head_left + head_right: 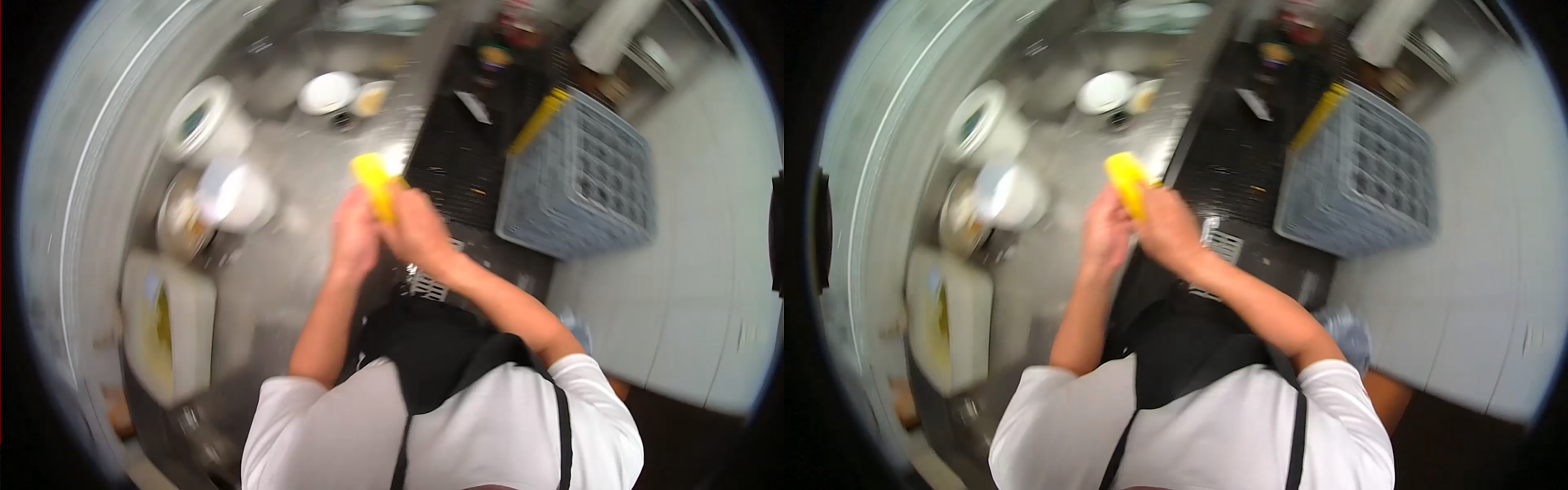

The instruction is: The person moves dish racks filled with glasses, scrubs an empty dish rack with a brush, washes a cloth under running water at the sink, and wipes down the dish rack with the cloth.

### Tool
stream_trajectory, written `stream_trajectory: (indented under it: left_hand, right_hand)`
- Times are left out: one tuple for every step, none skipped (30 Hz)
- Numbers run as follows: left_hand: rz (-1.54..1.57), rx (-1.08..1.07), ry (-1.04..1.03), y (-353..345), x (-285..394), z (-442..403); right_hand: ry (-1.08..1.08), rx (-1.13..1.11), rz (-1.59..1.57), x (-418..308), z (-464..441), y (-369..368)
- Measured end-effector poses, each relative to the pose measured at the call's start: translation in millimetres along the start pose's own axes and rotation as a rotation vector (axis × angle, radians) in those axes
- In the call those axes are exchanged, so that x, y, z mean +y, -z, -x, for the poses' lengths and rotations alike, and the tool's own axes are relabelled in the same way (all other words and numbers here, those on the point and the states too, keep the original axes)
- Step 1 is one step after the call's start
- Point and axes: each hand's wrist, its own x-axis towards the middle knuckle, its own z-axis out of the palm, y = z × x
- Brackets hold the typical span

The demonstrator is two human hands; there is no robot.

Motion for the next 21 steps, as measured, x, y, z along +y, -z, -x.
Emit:
stream_trajectory:
  left_hand:
    - [0.003,-0.004,-0.075,-4,-1,5]
    - [-0.071,-0.016,-0.113,-17,16,19]
    - [-0.139,-0.045,-0.133,-28,35,31]
    - [-0.253,0.081,-0.258,-20,45,43]
    - [-0.367,0.194,-0.369,-11,55,54]
    - [-0.480,0.294,-0.469,-1,64,63]
    - [-0.428,0.513,-0.513,16,76,66]
    - [-0.356,0.723,-0.550,57,93,64]
    - [-0.211,0.860,-0.421,87,118,58]
    - [-0.066,0.991,-0.283,117,140,50]
    - [-0.011,0.917,-0.184,139,154,40]
    - [0.042,0.839,-0.086,158,167,29]
    - [0.091,0.753,0.008,171,172,20]
    - [0.199,0.748,0.062,180,168,12]
    - [0.305,0.735,0.122,191,159,-1]
    - [0.414,0.723,0.187,200,150,-11]
    - [0.446,0.701,0.114,210,142,-16]
    - [0.470,0.679,0.050,221,134,-16]
    - [0.491,0.650,-0.004,222,126,-17]
    - [0.442,0.711,0.037,199,131,-9]
    - [0.383,0.725,-0.004,176,126,-1]
  right_hand:
    - [0.056,0.087,0.004,-2,-6,-10]
    - [0.057,0.077,-0.096,-11,-14,-9]
    - [0.021,0.053,-0.146,-10,-16,-16]
    - [0.074,0.070,-0.178,-13,-19,-18]
    - [0.103,0.040,-0.129,-11,-23,-19]
    - [0.064,0.009,-0.168,-14,-29,-16]
    - [0.020,-0.016,-0.201,-18,-35,-11]
    - [0.022,-0.031,-0.190,-24,-41,-23]
    - [0.022,-0.041,-0.192,-25,-47,-21]
    - [0.017,-0.052,-0.195,-25,-51,-18]
    - [0.100,-0.084,-0.192,-26,-58,-17]
    - [0.184,-0.114,-0.190,-29,-67,-15]
    - [0.268,-0.136,-0.185,-35,-78,-9]
    - [0.343,-0.189,-0.130,-46,-89,-1]
    - [0.394,-0.206,-0.072,-57,-100,4]
    - [0.441,-0.228,-0.013,-69,-109,9]
    - [0.487,-0.252,0.044,-78,-117,10]
    - [0.542,-0.263,0.059,-85,-127,6]
    - [0.587,-0.268,0.081,-92,-136,0]
    - [0.624,-0.311,0.101,-102,-143,-9]
    - [0.648,-0.347,0.133,-112,-152,-19]
